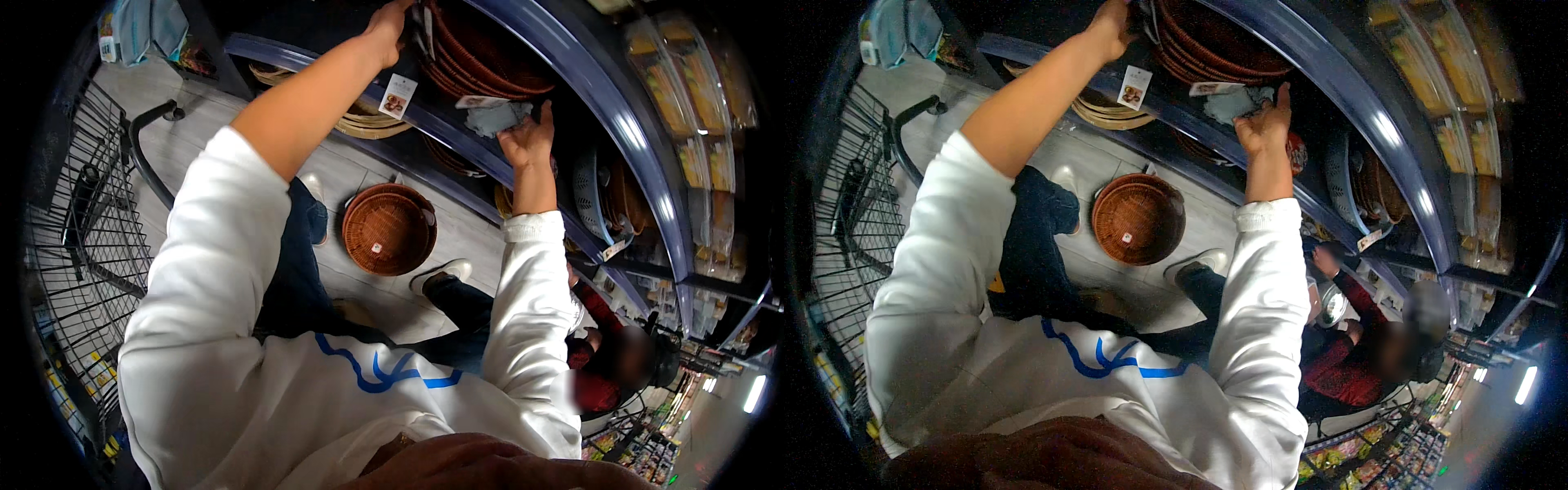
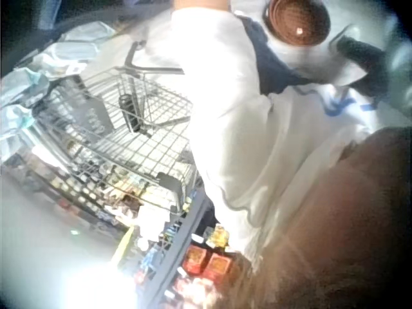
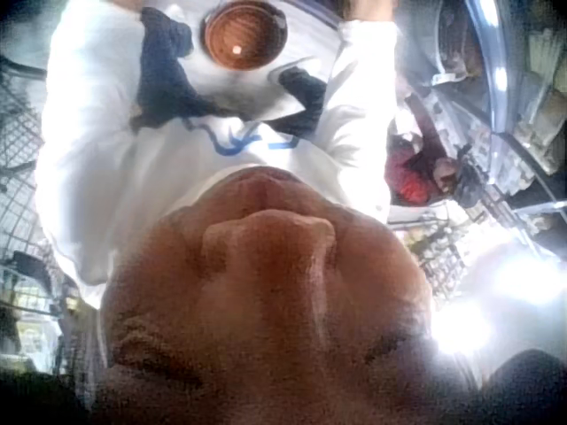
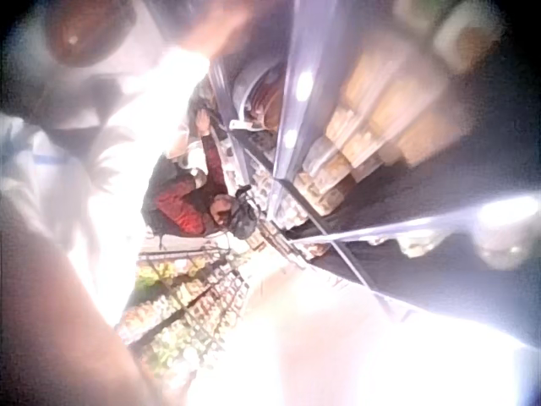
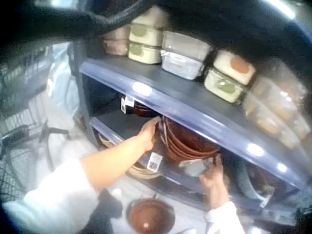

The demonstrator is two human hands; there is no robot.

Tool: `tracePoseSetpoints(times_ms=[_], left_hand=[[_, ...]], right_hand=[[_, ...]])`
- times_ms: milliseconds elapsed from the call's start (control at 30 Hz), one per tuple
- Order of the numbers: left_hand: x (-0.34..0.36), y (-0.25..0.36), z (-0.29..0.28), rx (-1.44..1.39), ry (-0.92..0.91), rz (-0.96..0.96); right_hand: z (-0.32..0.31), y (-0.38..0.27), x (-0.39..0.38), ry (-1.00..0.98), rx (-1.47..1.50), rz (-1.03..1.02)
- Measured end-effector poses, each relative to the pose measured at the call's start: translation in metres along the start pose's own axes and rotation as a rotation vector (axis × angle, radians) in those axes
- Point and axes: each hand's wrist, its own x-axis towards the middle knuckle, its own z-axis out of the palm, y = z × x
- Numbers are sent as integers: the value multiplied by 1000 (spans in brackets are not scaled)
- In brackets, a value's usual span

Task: The person sits on the floor in a store aisle and wipes several woven and plastic baskets with a cloth. They pick up each basket, wipe the interior and exterior surfaces, and place them back on the shelf or on their lap.

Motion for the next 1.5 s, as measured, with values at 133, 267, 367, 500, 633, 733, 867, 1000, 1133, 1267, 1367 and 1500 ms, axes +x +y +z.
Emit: tracePoseSetpoints(times_ms=[133,267,367,500,633,733,867,1000,1133,1267,1367,1500], left_hand=[[-80,-22,6,167,196,-26],[-157,-62,2,172,-82,-140],[-158,-85,-2,214,-197,-235],[-144,-83,3,335,-247,-187],[-130,-80,3,218,-195,-135],[-124,-75,2,185,-179,-150],[-122,-66,4,153,-195,-119],[-112,-65,-1,113,-164,-80],[-93,-63,-22,102,11,20],[-81,-63,-44,143,163,66],[-97,-35,-65,-41,224,-316],[-54,-89,-136,253,170,-43]], right_hand=[[21,7,-14,-101,-112,-57],[41,11,-16,-137,-154,-97],[45,16,2,-117,-90,-95],[76,25,18,48,-125,-189],[97,16,50,76,-192,-189],[118,23,50,133,-263,-256],[103,10,70,25,-239,-167],[86,8,69,85,-281,-212],[77,6,37,16,-268,-249],[11,-3,-1,-4,-251,-277],[1,7,-67,72,-238,-303],[-47,11,-157,157,-134,-279]])
